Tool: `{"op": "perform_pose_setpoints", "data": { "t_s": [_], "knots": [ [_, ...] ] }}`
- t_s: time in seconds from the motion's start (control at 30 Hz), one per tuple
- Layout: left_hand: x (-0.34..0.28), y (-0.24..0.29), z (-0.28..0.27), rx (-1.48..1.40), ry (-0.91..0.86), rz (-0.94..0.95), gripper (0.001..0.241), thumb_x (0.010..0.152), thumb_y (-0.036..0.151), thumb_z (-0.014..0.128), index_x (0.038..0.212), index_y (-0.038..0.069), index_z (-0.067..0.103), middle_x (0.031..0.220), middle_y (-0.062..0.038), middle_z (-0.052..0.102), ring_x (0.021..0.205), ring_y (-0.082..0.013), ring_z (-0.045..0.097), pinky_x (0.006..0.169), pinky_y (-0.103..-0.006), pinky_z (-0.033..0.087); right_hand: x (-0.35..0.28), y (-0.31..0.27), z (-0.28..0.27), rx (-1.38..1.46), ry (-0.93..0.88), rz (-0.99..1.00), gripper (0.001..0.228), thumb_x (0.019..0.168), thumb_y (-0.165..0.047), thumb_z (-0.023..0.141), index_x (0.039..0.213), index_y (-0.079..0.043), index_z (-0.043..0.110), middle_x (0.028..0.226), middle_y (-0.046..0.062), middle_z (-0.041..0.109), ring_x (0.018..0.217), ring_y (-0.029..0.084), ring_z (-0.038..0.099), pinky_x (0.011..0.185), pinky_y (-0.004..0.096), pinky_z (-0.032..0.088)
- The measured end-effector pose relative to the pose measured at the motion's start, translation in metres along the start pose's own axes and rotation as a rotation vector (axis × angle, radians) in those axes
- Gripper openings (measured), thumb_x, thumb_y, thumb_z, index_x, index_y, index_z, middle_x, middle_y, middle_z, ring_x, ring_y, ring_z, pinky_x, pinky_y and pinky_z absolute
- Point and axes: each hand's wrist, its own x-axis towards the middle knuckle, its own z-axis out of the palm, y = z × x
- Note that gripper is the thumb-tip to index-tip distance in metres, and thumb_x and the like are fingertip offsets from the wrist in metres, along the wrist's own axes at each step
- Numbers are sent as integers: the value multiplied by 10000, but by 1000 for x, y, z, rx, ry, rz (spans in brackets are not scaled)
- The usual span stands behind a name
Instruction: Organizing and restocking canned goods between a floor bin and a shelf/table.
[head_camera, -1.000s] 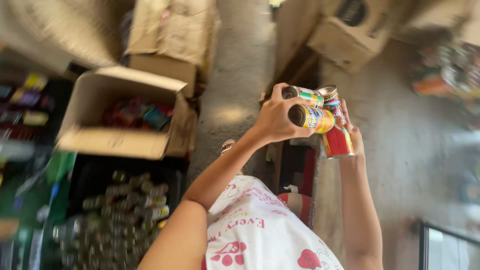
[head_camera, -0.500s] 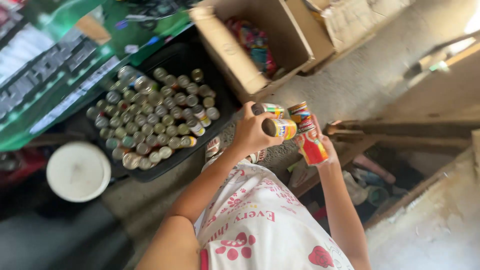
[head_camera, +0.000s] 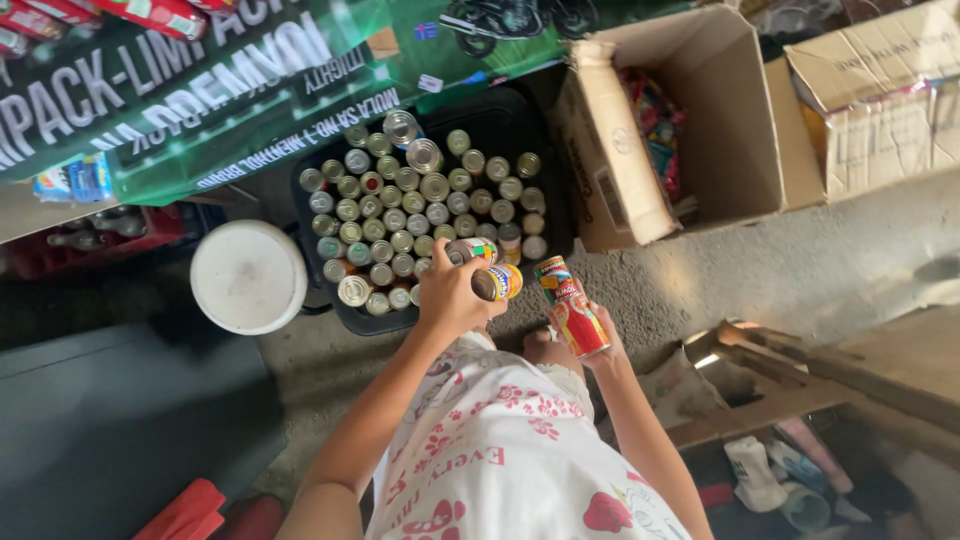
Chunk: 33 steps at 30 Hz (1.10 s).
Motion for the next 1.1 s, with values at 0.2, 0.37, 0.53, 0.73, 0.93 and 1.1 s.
{"op": "perform_pose_setpoints", "data": {
  "t_s": [0.2,0.37,0.53,0.73,0.93,1.1],
  "knots": [
    [57,-23,-5,113,79,102,580,467,393,897,998,189,787,1226,-202,483,1055,-427,647,802,-527,523,52,-7,-5,29,98,47,691,893,-383,724,1533,-393,464,1382,197,559,1154,377,627,795,469,619],
    [132,-50,42,154,37,58,641,510,416,883,1104,202,769,1370,-238,404,969,-447,639,911,-562,478,93,-49,-2,28,116,117,690,894,-349,721,1529,-411,459,1407,187,562,1165,377,620,776,475,616],
    [230,-66,100,241,-72,-20,651,540,422,857,1152,224,755,1456,-248,330,987,-478,616,909,-555,465,147,-99,2,-91,225,78,754,872,-299,724,1557,-383,420,1430,125,565,1161,345,639,780,478,619],
    [334,-112,192,320,-131,-161,602,558,479,868,1084,210,751,1489,-296,280,1041,-494,595,942,-569,454,194,-136,-3,-274,233,73,790,846,-290,742,1548,-356,384,1405,136,561,1101,341,663,724,474,588],
    [400,-166,284,412,-221,-177,852,518,556,900,1260,183,711,1503,-344,260,1155,-559,546,919,-608,452,209,-145,-72,-100,298,143,656,874,-345,725,1396,-18,500,1280,239,656,1148,373,678,817,478,596],
    [404,-186,302,588,-504,-270,694,614,468,859,1218,149,737,1503,-296,302,1192,-485,557,995,-536,474,189,-148,-120,-194,445,205,574,894,-346,704,1330,8,583,1230,215,692,1068,331,690,880,475,598]
  ]
}}
